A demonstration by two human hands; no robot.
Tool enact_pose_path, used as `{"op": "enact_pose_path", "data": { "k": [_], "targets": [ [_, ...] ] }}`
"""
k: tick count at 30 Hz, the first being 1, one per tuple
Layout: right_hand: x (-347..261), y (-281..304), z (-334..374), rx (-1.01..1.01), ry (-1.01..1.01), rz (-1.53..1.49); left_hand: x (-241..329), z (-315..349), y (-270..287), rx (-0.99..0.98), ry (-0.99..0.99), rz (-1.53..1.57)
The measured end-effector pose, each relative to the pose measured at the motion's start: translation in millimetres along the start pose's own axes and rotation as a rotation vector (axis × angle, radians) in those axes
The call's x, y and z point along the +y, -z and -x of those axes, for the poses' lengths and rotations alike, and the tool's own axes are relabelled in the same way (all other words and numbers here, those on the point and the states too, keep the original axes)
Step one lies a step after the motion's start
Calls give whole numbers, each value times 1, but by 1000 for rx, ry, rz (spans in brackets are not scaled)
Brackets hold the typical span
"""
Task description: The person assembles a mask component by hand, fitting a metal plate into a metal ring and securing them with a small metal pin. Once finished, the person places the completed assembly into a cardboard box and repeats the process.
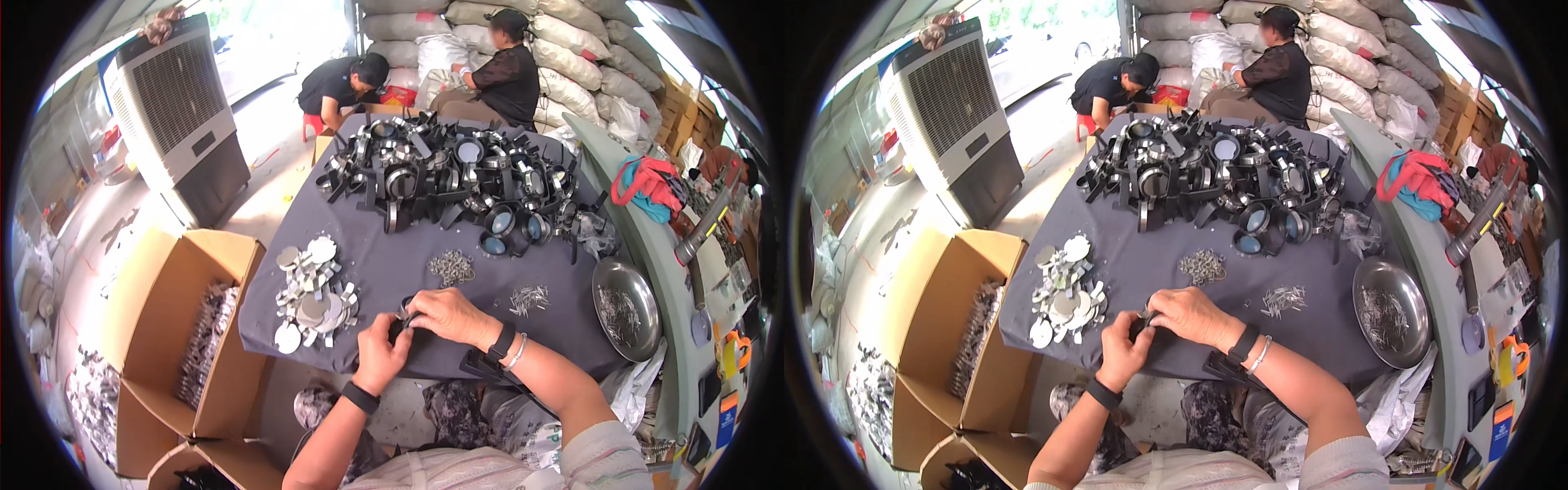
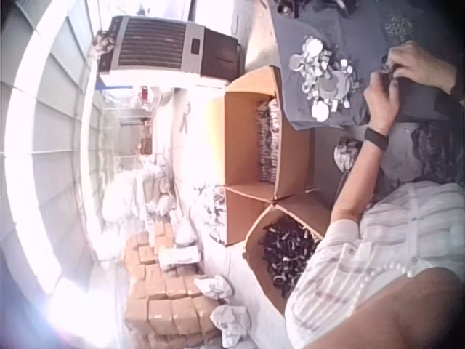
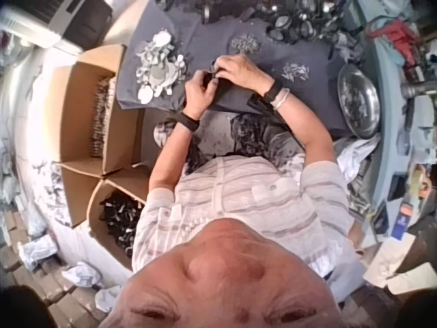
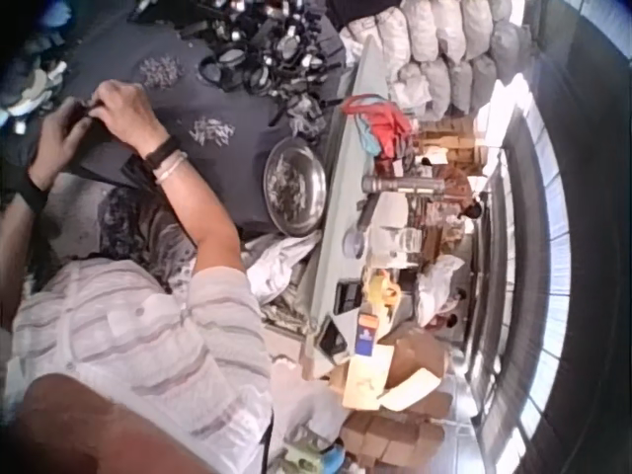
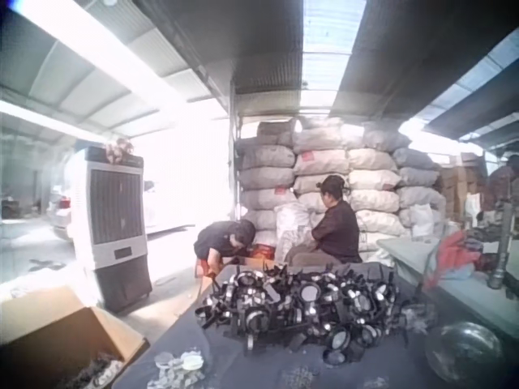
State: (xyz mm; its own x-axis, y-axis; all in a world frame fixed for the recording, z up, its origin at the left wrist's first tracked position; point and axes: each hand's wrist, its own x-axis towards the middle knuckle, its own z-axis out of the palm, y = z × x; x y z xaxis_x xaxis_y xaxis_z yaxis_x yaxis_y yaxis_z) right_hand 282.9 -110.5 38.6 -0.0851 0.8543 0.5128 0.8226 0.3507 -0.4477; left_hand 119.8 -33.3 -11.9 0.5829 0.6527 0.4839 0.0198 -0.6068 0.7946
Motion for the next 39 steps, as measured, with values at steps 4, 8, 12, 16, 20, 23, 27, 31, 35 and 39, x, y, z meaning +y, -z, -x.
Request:
{"op": "enact_pose_path", "data": {
  "k": [4, 8, 12, 16, 20, 23, 27, 31, 35, 39],
  "targets": [
    [1, 10, -21, -123, -18, -11, -3, -1, -2, 23, -98, -87],
    [5, 20, -34, -275, -156, -127, -6, -5, -7, 53, -93, -84],
    [4, 1, 0, 39, -214, -172, -9, -6, -1, -66, 78, 108],
    [-16, -9, 55, 486, -255, -32, 13, -21, 25, -176, 665, 770],
    [-19, -11, 81, 563, -407, -67, 43, -74, 30, -142, 571, 594],
    [-20, -13, 77, 490, -316, 101, 83, -149, -5, -222, 395, 646],
    [-25, -5, 78, 397, -308, 118, 130, -247, -61, -259, 186, 579],
    [-28, -6, 82, 362, -308, 99, 85, -242, -76, -177, -136, 70],
    [-19, -9, 81, 341, -284, 100, 24, -147, 7, -179, -58, 73],
    [-21, -16, 69, 339, -323, 77, -37, -24, 180, 293, 149, 27]
  ]
}}
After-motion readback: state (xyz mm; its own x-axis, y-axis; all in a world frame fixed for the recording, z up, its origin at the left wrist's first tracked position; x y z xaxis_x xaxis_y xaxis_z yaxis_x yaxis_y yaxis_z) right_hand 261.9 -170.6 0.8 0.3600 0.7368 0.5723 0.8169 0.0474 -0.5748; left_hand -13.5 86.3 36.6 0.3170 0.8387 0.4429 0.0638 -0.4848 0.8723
